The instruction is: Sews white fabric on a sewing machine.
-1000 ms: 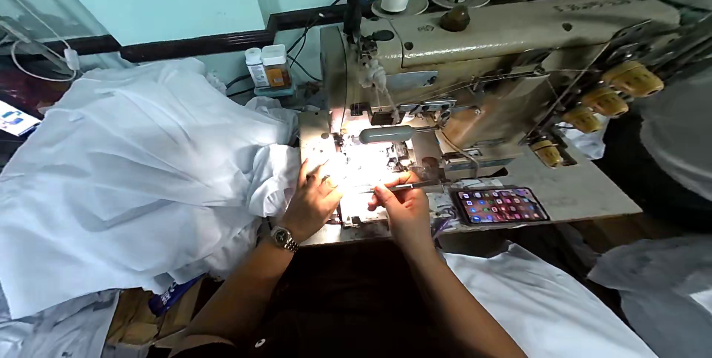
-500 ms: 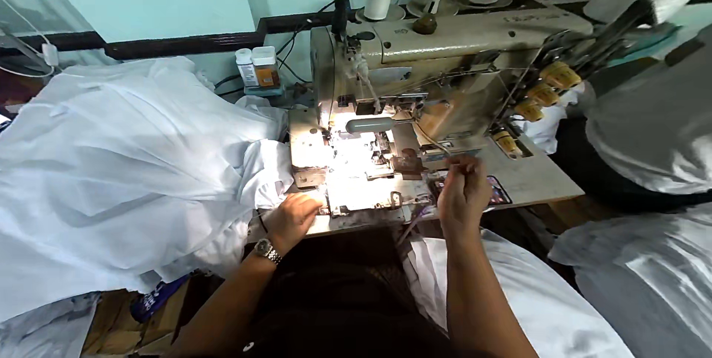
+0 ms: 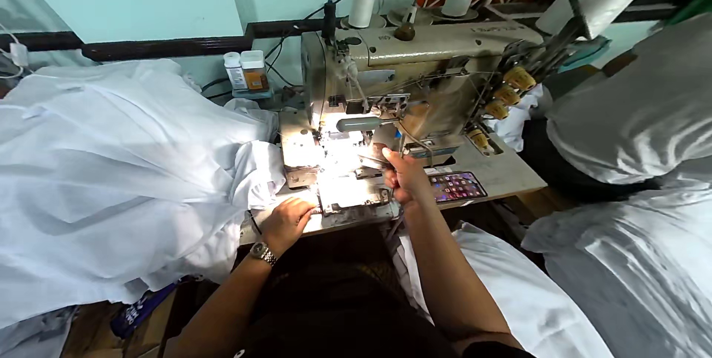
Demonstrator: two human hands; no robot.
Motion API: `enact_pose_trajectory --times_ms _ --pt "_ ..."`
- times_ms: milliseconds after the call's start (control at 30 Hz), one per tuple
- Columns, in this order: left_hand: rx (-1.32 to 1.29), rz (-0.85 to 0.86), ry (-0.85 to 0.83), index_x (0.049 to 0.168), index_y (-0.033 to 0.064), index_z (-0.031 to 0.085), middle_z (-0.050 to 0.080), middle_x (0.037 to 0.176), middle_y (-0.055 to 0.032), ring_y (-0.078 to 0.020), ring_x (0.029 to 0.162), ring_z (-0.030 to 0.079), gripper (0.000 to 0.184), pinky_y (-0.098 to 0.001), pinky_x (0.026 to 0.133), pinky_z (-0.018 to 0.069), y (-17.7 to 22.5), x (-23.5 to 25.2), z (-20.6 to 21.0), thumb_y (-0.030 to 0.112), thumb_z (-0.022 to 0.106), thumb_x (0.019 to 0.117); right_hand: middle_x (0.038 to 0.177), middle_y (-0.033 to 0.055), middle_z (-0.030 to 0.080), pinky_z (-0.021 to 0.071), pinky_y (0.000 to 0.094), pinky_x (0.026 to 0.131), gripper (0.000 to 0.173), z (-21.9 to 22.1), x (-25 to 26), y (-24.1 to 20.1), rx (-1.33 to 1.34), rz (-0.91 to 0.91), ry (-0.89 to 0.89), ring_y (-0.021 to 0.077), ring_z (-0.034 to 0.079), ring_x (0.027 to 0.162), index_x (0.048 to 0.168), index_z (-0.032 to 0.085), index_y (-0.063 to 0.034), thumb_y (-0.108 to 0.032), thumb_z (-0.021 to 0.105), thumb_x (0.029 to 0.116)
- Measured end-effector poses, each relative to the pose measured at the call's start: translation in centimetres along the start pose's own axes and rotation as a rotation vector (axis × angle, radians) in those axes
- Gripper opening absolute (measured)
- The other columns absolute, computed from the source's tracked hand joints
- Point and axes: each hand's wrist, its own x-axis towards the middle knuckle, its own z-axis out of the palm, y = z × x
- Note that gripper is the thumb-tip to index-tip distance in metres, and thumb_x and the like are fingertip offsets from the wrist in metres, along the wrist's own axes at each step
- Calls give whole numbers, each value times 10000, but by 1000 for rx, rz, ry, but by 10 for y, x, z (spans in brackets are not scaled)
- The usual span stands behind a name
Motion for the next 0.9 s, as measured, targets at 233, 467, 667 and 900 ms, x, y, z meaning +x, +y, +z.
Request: enact_pose_trajectory --times_ms 233,467,667,900 --pt "8 -21 -20 1041 131 771 751 953 -20 -154 937 709 249 -336 883 570 1 0 -1 233 544 1039 795 59 623 350 184 387 56 65 -7 19 192 -21 76 41 372 422 1048 617 -22 -54 610 1002" --pt "-6 -11 -21 1044 130 769 755 968 -26 -166 945 712 261 -349 891 571 1 -2 0 251 537 1047 759 44 632 375 182 397 145 79 11 29 83 -64 -121 34 390 427 1128 673 -26 -53 595 1009" --pt "-23 -12 -23 1038 132 768 750 953 -20 -159 931 707 263 -338 874 570 0 -2 0 256 537 1048 668 2 569 355 188 389 164 58 17 31 -155 -72 -121 34 366 412 1068 688 -63 -208 620 1033" --pt "-9 -10 -17 1039 133 768 745 935 -22 -160 916 703 261 -332 870 568 2 -1 1 259 539 1049 1064 152 715 563 564 824 305 42 8 5 -961 -607 83 309 693 928 1235 695 -64 -125 699 936"
